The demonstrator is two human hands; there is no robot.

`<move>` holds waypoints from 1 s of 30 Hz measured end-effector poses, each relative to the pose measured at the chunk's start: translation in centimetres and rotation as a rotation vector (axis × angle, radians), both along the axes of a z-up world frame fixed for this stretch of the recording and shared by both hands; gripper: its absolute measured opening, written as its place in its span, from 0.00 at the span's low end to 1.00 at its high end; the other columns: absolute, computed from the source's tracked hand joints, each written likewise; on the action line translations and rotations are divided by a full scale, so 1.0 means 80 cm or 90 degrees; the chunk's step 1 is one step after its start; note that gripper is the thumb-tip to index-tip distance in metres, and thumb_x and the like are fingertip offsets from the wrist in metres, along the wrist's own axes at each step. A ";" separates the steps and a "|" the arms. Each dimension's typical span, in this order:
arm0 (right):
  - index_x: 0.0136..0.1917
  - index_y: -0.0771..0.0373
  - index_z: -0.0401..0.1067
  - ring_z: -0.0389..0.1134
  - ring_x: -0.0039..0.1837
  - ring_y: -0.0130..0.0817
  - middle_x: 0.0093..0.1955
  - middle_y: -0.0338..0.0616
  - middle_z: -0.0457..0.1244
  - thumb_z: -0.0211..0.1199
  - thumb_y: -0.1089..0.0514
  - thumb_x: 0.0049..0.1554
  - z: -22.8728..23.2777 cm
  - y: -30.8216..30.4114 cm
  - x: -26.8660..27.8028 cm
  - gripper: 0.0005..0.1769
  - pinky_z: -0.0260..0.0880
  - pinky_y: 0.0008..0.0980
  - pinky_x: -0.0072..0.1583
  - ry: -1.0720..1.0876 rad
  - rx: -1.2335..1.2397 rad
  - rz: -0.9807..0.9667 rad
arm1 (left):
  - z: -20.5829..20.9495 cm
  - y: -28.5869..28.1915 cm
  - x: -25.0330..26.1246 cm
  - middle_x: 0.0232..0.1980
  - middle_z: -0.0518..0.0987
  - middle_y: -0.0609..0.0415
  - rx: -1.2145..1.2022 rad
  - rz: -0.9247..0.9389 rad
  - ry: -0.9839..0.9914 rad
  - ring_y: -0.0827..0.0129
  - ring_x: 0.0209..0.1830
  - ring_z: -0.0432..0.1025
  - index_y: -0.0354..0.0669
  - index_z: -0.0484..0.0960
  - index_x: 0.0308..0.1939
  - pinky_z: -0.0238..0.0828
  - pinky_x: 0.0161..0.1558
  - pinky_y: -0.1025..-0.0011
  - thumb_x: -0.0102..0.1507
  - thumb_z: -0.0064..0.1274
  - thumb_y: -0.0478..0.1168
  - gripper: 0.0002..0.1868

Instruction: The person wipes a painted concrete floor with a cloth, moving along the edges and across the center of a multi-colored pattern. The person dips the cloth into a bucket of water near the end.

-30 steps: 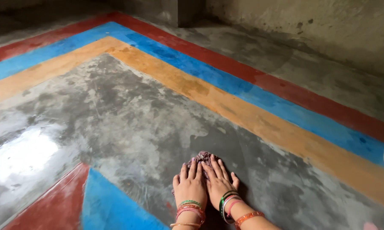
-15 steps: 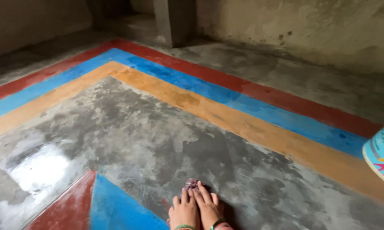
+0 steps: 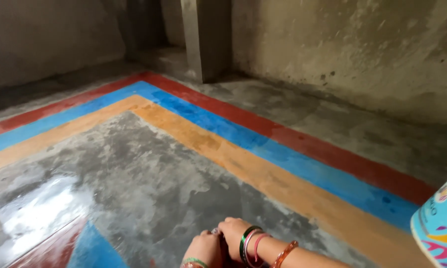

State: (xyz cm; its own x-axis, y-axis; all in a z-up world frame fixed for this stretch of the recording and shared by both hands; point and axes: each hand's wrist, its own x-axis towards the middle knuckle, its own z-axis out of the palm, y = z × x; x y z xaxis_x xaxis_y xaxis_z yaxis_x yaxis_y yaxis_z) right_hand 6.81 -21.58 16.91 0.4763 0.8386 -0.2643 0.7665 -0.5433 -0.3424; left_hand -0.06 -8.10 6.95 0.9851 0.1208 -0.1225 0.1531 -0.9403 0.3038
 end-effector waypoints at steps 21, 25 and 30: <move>0.58 0.60 0.77 0.72 0.58 0.50 0.54 0.56 0.70 0.59 0.68 0.46 0.288 -0.349 0.200 0.25 0.73 0.40 0.57 -0.098 0.012 -0.088 | 0.364 -0.346 0.201 0.44 0.84 0.40 -0.125 0.054 -0.038 0.44 0.46 0.78 0.47 0.87 0.44 0.75 0.51 0.55 0.67 0.42 0.61 0.26; 0.64 0.54 0.73 0.75 0.56 0.49 0.54 0.55 0.71 0.56 0.67 0.49 0.308 -0.435 0.245 0.29 0.75 0.41 0.55 -0.005 0.011 -0.231 | 0.396 -0.423 0.246 0.45 0.83 0.42 0.052 -0.119 -0.025 0.46 0.45 0.79 0.51 0.87 0.46 0.77 0.48 0.53 0.66 0.41 0.52 0.19; 0.56 0.61 0.79 0.76 0.47 0.41 0.45 0.52 0.73 0.56 0.70 0.48 0.314 -0.553 0.272 0.24 0.75 0.37 0.48 -0.042 0.105 -0.185 | 0.387 -0.525 0.314 0.47 0.82 0.40 0.024 -0.176 -0.082 0.44 0.48 0.77 0.50 0.86 0.49 0.75 0.49 0.51 0.69 0.40 0.52 0.20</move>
State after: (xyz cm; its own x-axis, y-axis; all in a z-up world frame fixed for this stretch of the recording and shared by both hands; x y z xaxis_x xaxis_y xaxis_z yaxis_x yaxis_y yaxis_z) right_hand 28.55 -65.81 42.00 0.7129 0.6946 -0.0965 0.6117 -0.6832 -0.3987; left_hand 25.03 -50.10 37.93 0.9883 -0.1523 0.0057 -0.1482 -0.9518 0.2685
